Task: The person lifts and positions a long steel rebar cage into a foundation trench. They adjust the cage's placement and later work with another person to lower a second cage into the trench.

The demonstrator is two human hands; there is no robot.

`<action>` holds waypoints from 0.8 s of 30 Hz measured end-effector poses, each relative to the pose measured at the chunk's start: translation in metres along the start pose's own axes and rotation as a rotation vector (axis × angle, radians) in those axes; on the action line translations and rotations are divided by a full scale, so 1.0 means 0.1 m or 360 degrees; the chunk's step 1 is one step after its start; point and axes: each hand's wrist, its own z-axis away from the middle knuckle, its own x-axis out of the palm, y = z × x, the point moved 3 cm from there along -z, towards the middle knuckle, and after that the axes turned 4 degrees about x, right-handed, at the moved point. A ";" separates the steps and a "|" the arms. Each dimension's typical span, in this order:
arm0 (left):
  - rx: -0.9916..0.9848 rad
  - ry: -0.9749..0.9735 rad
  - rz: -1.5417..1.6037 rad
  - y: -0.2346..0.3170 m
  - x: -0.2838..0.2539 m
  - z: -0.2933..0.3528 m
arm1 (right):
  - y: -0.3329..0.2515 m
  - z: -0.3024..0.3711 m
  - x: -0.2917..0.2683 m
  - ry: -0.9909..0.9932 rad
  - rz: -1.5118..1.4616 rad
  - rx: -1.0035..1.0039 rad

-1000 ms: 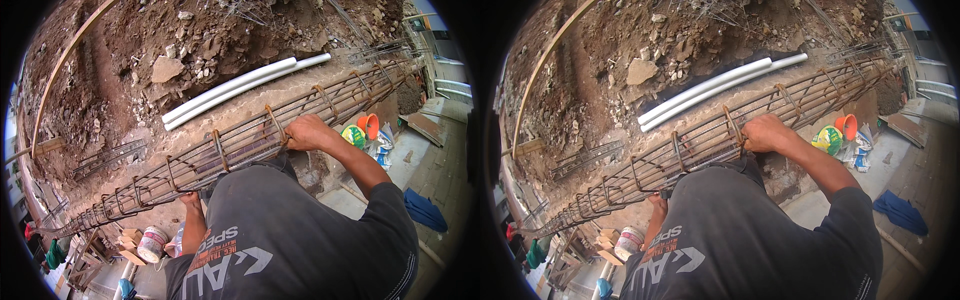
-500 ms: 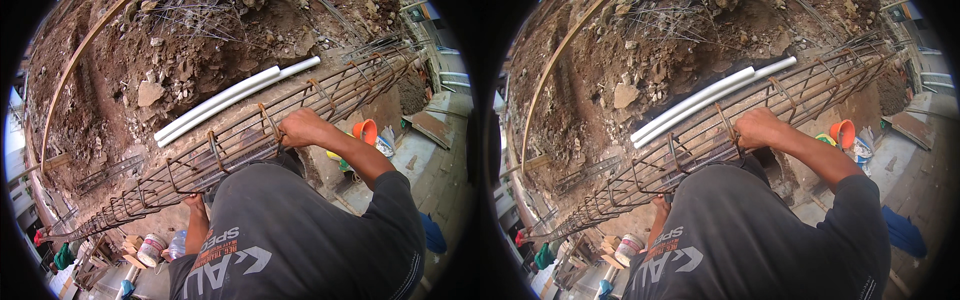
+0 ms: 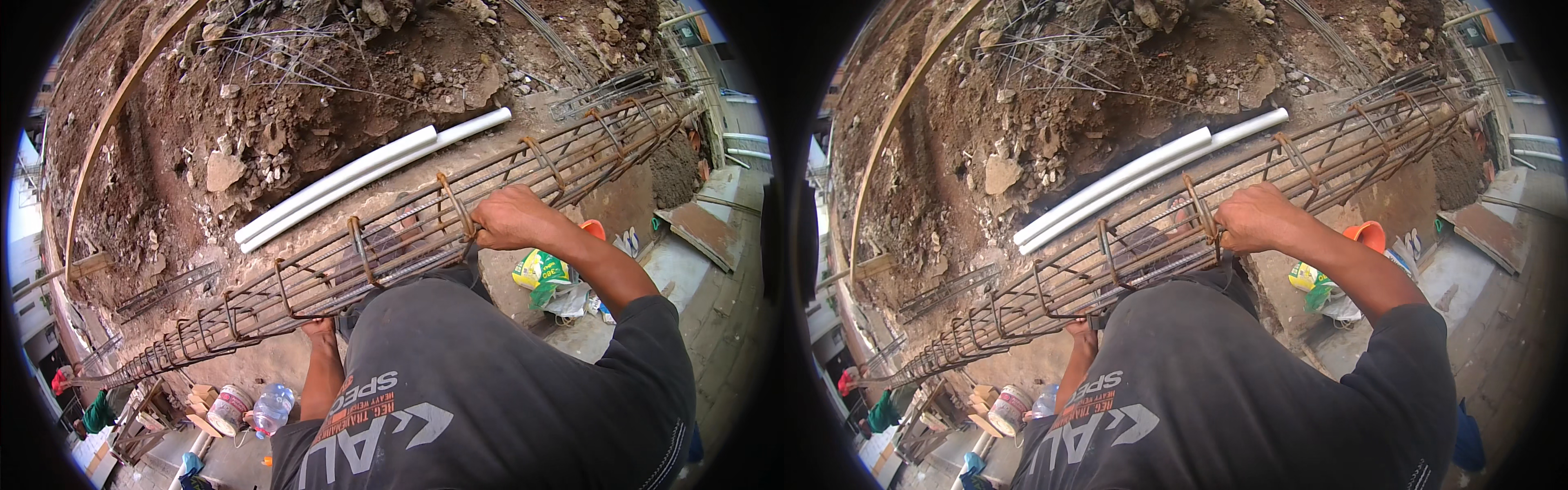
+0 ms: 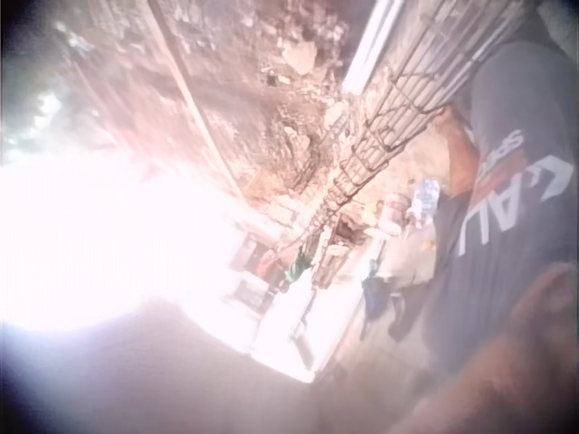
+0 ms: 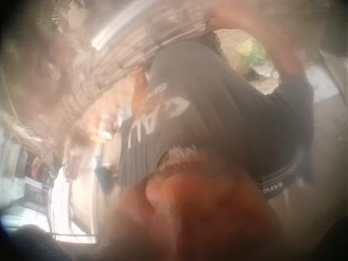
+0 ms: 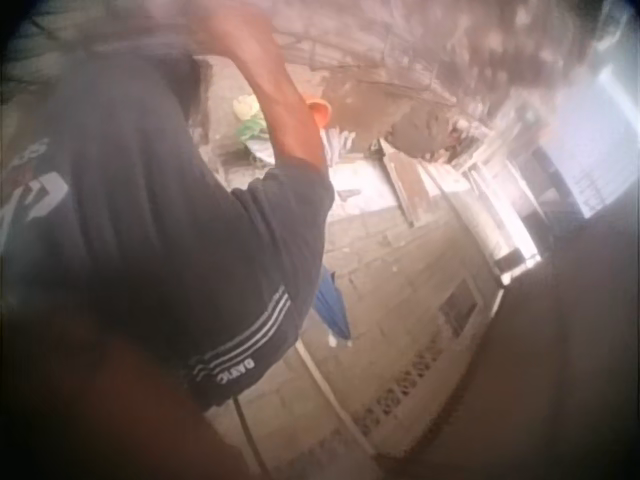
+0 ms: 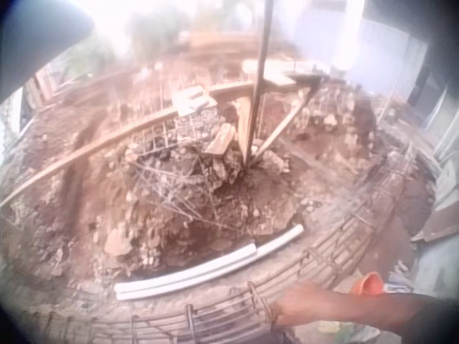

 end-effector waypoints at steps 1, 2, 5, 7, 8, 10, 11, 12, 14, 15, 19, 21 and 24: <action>0.0014 0.0020 0.0028 -0.05 0.03 -0.02 | 0.08 0.00 0.04 -0.0001 -0.0009 -0.0008; 0.0020 0.0094 0.0072 -0.20 0.10 -0.09 | 0.20 -0.01 0.02 0.0022 0.0009 -0.0017; -0.0086 -0.0005 0.0004 -0.56 0.22 -0.09 | 0.58 0.06 -0.05 0.0022 -0.0013 -0.0001; 0.0053 0.0098 0.0148 -0.81 0.29 -0.05 | 0.86 0.12 -0.16 -0.0056 0.0040 0.0082; 0.0095 0.0294 -0.0023 -0.92 0.24 0.02 | 0.97 0.18 -0.18 -0.0037 -0.0007 0.0115; 0.0066 0.0394 -0.0015 -1.15 0.22 0.17 | 1.19 0.30 -0.23 -0.0133 -0.0002 0.0130; 0.0072 0.0417 -0.0037 -1.25 0.22 0.23 | 1.33 0.38 -0.26 -0.0154 0.0007 0.0166; 0.0066 0.0438 -0.0060 -1.37 0.22 0.27 | 1.45 0.46 -0.25 -0.0171 0.0065 0.0175; 0.0056 0.0467 -0.0099 -1.59 0.21 0.37 | 1.73 0.61 -0.27 -0.0135 0.0004 0.0163; 0.0065 0.0476 -0.0131 -1.68 0.21 0.42 | 1.86 0.64 -0.27 -0.0130 -0.0018 0.0144; 0.0102 0.0629 -0.0393 -2.16 0.30 0.49 | 2.42 0.71 -0.22 -0.0065 0.0017 0.0017; 0.0050 0.0295 -0.0026 -2.39 0.42 0.52 | 2.75 0.74 -0.21 0.0089 -0.0016 -0.0106; 0.0056 -0.0053 -0.0007 -2.77 0.55 0.58 | 3.15 0.83 -0.18 0.0135 -0.0043 -0.0171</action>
